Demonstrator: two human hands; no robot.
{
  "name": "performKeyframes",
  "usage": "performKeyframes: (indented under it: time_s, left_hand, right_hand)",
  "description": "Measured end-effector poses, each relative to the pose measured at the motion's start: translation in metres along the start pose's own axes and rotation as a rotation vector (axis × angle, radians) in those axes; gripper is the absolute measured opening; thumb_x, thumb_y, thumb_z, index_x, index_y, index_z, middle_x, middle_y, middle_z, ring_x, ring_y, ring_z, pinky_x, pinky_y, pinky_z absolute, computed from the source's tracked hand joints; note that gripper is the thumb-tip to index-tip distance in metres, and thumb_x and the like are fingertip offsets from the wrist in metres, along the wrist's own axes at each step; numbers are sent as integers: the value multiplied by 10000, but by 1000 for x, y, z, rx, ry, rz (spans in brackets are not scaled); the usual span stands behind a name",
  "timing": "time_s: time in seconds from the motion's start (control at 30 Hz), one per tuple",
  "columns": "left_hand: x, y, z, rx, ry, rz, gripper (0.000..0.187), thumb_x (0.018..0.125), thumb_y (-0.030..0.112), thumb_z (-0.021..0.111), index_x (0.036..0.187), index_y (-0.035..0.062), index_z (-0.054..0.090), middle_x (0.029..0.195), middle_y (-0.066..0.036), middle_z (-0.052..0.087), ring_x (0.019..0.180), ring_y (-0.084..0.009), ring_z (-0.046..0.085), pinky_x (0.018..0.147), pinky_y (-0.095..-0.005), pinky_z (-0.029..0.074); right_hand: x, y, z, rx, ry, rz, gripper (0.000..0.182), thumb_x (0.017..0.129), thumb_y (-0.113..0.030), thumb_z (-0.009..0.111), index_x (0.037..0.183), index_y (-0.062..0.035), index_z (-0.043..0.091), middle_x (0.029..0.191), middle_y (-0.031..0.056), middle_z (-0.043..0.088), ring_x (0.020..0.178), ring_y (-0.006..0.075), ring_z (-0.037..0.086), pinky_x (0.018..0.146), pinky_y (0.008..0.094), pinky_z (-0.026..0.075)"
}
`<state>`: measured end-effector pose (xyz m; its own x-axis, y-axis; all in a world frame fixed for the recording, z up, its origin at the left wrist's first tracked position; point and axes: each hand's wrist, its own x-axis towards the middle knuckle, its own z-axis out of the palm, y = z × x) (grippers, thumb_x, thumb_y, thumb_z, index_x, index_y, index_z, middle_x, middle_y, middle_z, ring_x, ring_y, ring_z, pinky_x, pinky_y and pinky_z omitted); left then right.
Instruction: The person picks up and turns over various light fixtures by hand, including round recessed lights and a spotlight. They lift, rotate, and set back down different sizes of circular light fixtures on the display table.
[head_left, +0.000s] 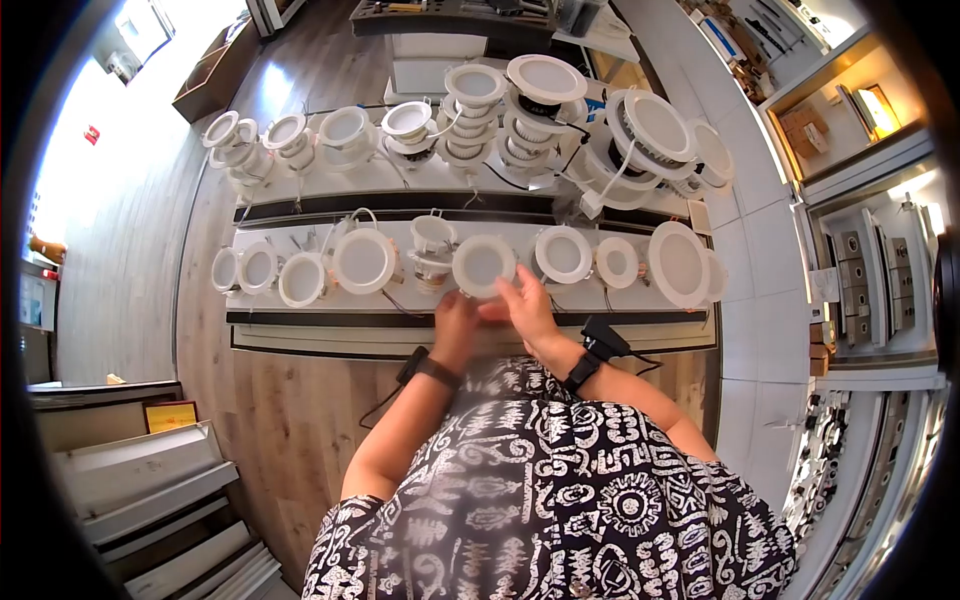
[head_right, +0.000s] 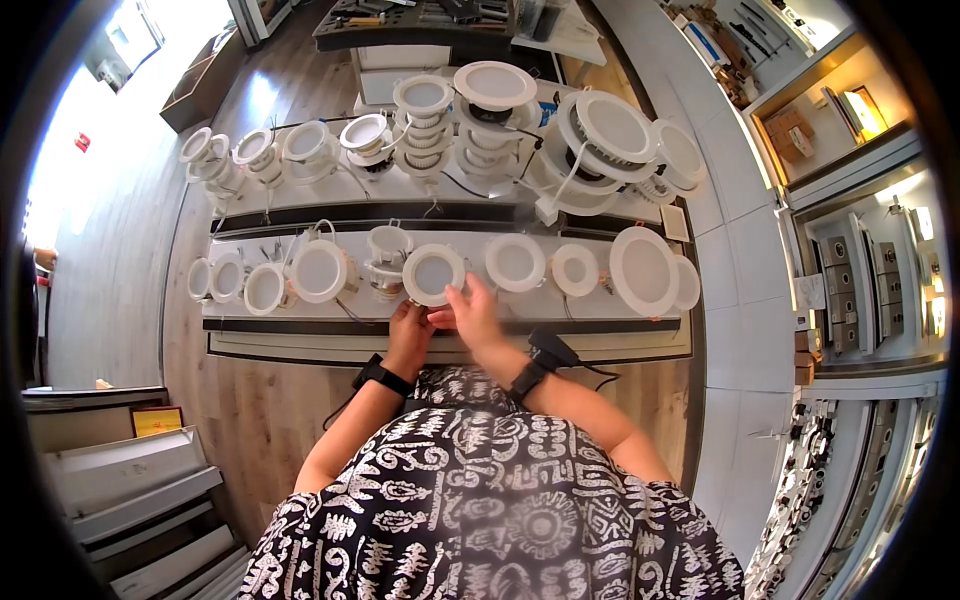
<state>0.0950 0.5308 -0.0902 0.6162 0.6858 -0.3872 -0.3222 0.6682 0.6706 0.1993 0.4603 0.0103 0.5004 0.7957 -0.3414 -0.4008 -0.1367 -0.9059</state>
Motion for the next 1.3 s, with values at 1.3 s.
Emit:
performKeyframes:
  time_s: [1.3]
  left_hand:
    - [-51, 51, 0, 123, 125, -108, 190, 897, 214, 642, 936, 74, 520, 807, -13, 555, 653, -90, 526, 592, -230, 469]
  right_hand:
    - [-45, -74, -29, -356, -105, 141, 293, 898, -317, 610, 971, -33, 609, 694, 51, 629, 585, 125, 608, 520, 232, 476]
